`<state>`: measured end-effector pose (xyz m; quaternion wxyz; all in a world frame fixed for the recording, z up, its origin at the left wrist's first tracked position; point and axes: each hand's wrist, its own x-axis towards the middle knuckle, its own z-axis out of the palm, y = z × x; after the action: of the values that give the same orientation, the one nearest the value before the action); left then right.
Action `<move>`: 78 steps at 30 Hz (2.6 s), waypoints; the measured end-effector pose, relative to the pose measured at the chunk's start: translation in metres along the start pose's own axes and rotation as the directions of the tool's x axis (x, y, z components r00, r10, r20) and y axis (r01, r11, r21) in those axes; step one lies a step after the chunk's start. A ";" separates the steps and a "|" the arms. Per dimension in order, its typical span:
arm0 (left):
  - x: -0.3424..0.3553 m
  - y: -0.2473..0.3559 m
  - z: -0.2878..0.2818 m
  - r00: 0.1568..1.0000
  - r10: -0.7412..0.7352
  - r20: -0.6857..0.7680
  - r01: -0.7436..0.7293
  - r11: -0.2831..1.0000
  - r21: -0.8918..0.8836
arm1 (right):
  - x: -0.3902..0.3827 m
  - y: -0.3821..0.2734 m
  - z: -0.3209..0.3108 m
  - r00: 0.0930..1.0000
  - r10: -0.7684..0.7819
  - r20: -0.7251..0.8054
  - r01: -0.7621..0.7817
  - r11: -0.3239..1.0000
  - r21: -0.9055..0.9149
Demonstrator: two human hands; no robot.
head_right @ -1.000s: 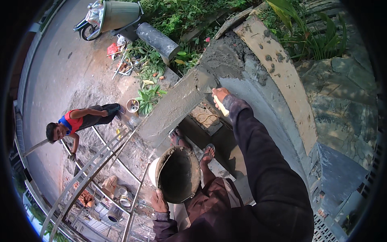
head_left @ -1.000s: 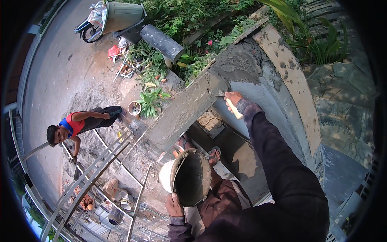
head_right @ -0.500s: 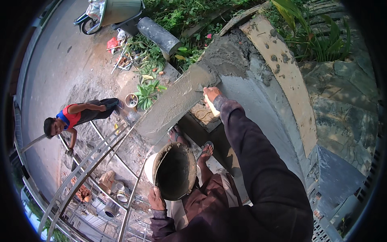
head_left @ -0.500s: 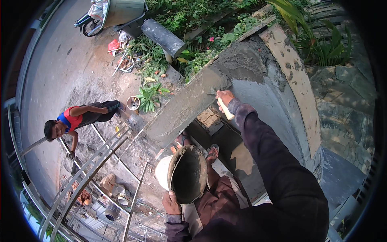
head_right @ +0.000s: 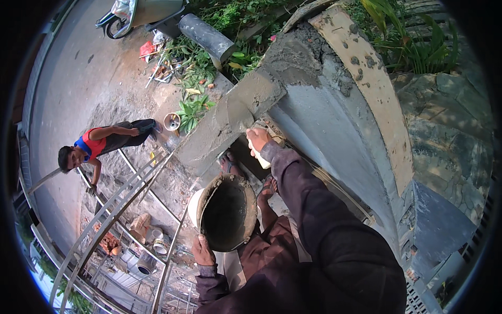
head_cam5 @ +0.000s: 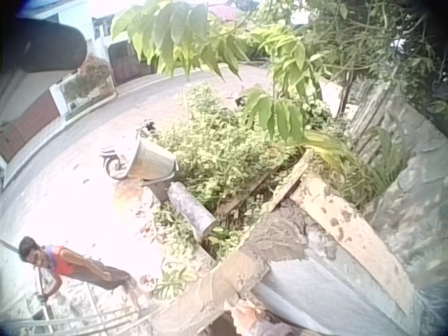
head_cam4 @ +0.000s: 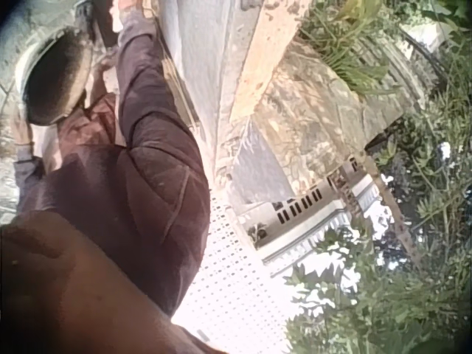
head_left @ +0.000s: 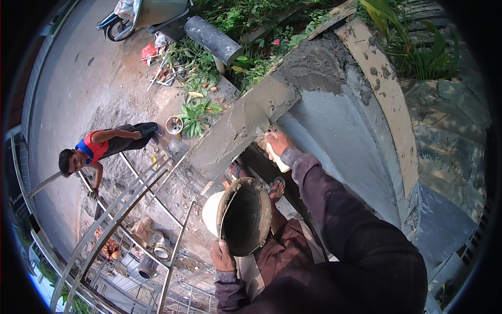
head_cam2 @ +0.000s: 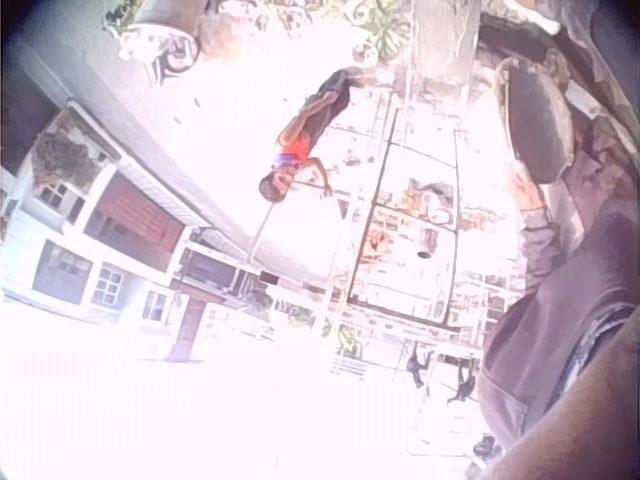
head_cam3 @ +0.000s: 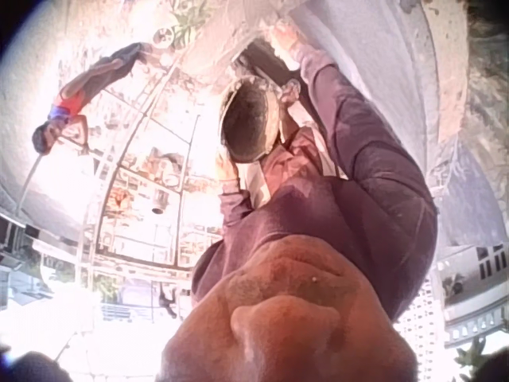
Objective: Apply plaster and smooth a wall surface using a trowel and bucket.
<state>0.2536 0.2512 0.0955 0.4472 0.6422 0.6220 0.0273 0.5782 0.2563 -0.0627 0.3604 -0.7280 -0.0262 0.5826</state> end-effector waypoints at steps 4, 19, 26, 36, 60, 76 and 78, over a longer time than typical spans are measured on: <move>-0.003 0.003 0.000 0.997 -0.073 0.031 0.073 0.997 -0.005 | 0.016 0.021 -0.065 0.953 0.179 -0.245 -0.095 0.943 0.320; -0.020 -0.020 -0.009 0.992 -0.124 -0.011 0.124 0.992 0.026 | 0.008 0.027 0.081 0.955 0.057 0.290 0.101 0.859 -0.501; -0.023 -0.010 -0.006 0.991 -0.128 -0.030 0.126 0.991 -0.045 | -0.023 0.045 0.005 0.970 0.056 0.236 0.192 0.415 -0.889; -0.028 0.025 0.032 0.999 0.040 0.025 -0.039 0.998 -0.042 | -0.235 0.065 -0.076 0.912 -0.322 0.252 0.371 0.389 -0.843; -0.070 0.083 0.085 0.933 0.358 -0.019 -0.355 0.914 -0.198 | -0.297 0.128 -0.085 0.982 -0.153 0.113 0.172 0.465 -0.868; -0.027 0.015 -0.014 0.975 0.042 -0.218 -0.105 0.953 -0.285 | -0.232 -0.136 -0.011 0.646 -0.718 0.260 0.503 0.144 -0.852; -0.019 0.014 -0.025 0.986 -0.012 -0.169 -0.040 0.953 -0.300 | -0.218 -0.157 -0.013 0.567 -0.748 0.345 0.724 0.253 -0.642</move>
<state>0.2454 0.2511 0.1287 0.4854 0.5662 0.6414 0.1796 0.5803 0.2663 0.2059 0.2679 -0.7157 -0.5849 0.2719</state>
